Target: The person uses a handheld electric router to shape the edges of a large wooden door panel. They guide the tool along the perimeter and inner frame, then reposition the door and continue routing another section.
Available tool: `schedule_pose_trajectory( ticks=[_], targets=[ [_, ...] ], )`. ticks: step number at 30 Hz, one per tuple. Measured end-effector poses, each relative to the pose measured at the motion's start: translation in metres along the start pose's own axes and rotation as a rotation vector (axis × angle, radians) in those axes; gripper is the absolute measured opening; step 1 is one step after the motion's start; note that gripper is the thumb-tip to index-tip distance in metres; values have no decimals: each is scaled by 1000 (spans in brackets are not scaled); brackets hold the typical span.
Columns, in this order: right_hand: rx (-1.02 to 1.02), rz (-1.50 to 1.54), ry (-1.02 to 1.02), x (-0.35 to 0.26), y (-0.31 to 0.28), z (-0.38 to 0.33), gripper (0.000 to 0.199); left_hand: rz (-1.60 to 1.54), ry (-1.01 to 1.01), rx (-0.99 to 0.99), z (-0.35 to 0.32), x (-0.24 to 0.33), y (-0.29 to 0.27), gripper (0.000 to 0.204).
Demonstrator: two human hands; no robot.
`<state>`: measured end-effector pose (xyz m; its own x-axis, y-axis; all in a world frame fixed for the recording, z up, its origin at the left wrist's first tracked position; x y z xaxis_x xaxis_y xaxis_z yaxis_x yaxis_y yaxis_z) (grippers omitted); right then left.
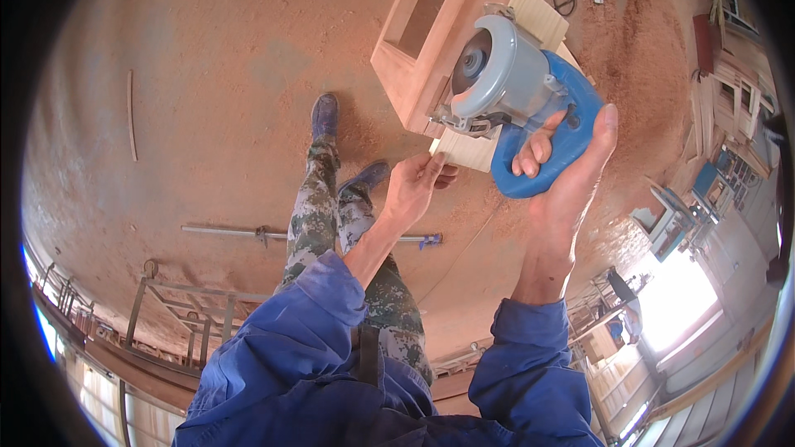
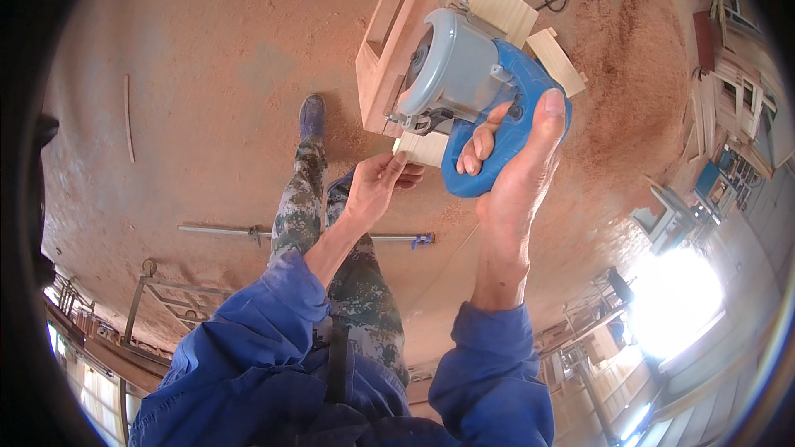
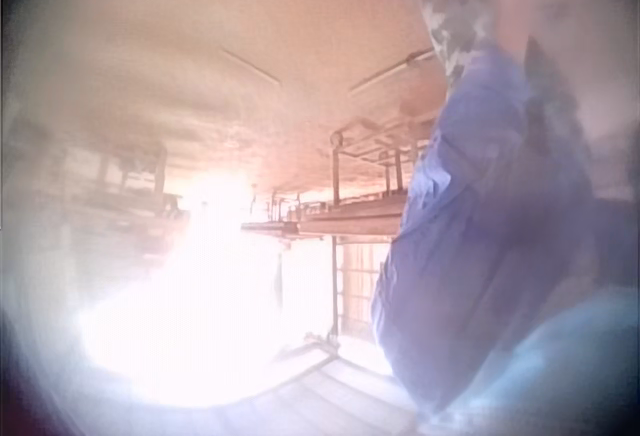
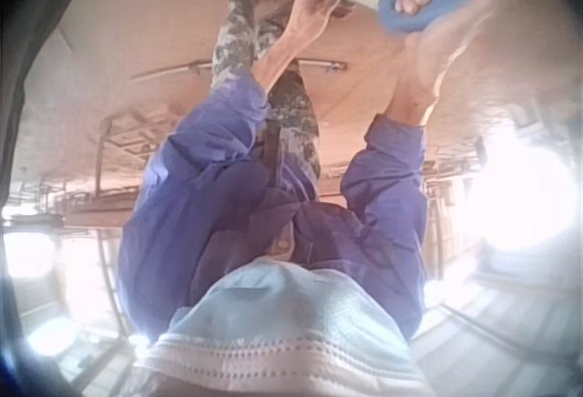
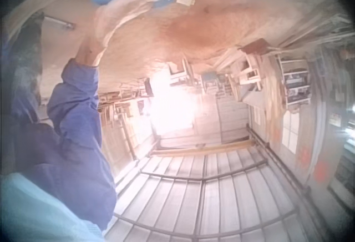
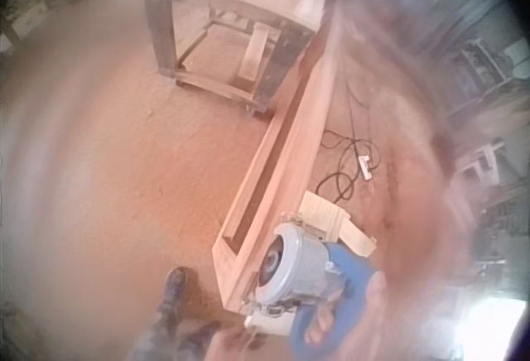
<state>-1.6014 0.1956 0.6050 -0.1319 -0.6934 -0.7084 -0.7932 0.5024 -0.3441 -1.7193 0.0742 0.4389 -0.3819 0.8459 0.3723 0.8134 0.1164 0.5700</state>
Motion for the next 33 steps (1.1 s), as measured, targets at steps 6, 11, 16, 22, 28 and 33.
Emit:
schedule_pose_trajectory(
  ticks=[6,11,16,22,28,33],
  targets=[
    [3,-7,-4,-6,3,6,66,20,-6,4,6,2,2,52],
    [-2,-18,-20,-10,3,10,67,-31,-21,22,12,5,5,56],
    [-19,-26,-18,-12,2,16,68,75,21,156,14,14,14,58],
    [-24,-22,15,-15,5,20,67,266,87,381,13,15,27,61],
    [-17,-28,17,-17,5,20,67,142,41,468,10,21,38,61],
    [3,-25,-3,-17,6,23,66,212,-27,511,11,21,36,64]
  ],
)
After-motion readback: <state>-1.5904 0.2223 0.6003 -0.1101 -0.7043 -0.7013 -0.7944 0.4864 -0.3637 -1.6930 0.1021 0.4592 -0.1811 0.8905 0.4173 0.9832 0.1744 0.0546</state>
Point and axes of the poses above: each hand's wrist, its own z-axis towards the middle knuckle, its own y-axis out of the palm, x = y × z, the point moved 1 cm from there along z, towards the middle knuckle, and after that the axes turned 8 degrees about -z, right-handed, at the moved point
